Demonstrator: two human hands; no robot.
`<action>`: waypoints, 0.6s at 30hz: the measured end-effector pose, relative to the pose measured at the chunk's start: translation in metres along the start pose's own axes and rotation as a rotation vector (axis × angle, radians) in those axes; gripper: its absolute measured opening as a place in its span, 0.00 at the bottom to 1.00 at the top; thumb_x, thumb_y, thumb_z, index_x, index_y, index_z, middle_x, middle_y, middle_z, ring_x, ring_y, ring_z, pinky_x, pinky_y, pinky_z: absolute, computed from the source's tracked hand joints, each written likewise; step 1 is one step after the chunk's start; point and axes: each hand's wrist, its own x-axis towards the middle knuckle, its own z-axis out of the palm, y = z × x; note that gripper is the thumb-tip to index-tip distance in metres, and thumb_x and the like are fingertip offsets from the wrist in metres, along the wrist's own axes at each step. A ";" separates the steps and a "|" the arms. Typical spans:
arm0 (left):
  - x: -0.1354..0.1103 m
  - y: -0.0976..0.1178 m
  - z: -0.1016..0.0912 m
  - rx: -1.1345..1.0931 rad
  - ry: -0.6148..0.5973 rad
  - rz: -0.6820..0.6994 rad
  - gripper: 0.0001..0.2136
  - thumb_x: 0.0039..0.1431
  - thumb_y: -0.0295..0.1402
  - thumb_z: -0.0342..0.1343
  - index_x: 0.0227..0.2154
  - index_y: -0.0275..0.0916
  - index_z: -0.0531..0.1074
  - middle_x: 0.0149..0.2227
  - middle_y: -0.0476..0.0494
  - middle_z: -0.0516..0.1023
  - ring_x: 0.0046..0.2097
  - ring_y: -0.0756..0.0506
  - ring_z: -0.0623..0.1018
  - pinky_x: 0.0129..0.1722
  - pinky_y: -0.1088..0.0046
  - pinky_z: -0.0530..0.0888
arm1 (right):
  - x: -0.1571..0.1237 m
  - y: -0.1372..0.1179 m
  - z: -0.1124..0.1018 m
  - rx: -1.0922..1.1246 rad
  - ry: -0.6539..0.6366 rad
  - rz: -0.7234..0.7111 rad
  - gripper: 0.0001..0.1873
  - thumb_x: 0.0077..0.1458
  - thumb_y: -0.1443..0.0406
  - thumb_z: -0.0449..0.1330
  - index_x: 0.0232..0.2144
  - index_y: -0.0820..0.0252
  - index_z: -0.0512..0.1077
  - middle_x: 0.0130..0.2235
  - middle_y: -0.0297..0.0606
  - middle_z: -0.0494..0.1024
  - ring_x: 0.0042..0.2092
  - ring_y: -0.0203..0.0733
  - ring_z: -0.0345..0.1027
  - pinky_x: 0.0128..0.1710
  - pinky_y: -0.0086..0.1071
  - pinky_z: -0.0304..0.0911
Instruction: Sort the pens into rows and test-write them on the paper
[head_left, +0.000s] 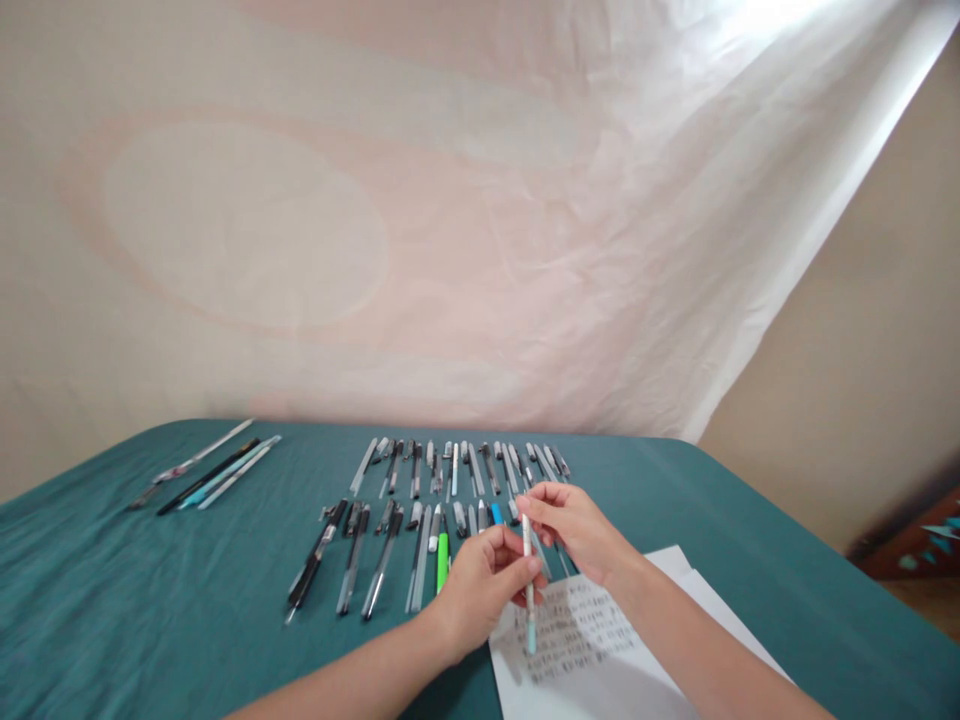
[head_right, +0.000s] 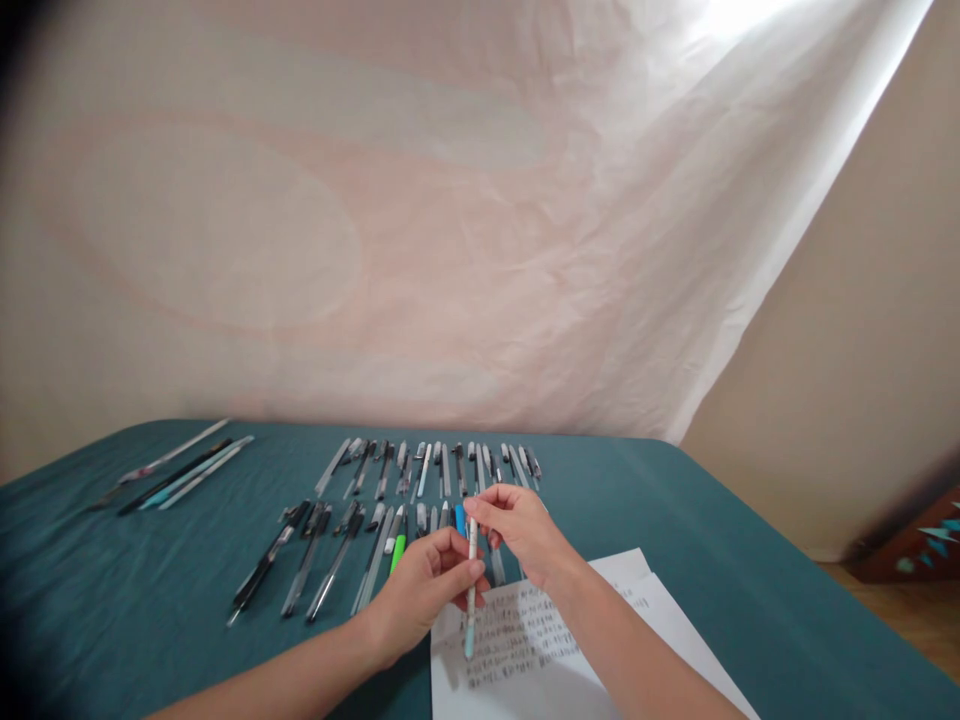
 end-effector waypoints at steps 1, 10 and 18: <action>0.000 0.000 0.001 0.002 -0.008 -0.005 0.09 0.50 0.36 0.54 0.28 0.36 0.63 0.25 0.46 0.75 0.26 0.50 0.73 0.26 0.75 0.68 | 0.000 -0.001 -0.001 0.001 -0.012 0.001 0.13 0.42 0.58 0.63 0.22 0.64 0.69 0.19 0.30 0.66 0.19 0.27 0.54 0.18 0.23 0.49; -0.001 -0.003 0.000 -0.025 -0.027 -0.009 0.10 0.50 0.39 0.53 0.29 0.36 0.64 0.26 0.45 0.75 0.27 0.49 0.74 0.28 0.73 0.68 | 0.000 -0.001 -0.002 0.091 -0.175 0.111 0.19 0.47 0.54 0.57 0.33 0.65 0.71 0.31 0.39 0.73 0.22 0.27 0.59 0.19 0.23 0.53; 0.000 -0.005 0.000 -0.023 -0.047 -0.006 0.09 0.50 0.37 0.54 0.29 0.35 0.64 0.25 0.45 0.75 0.26 0.49 0.73 0.26 0.75 0.67 | 0.000 0.003 0.000 -0.071 -0.090 0.050 0.18 0.40 0.54 0.63 0.21 0.62 0.62 0.16 0.26 0.65 0.18 0.28 0.56 0.18 0.23 0.50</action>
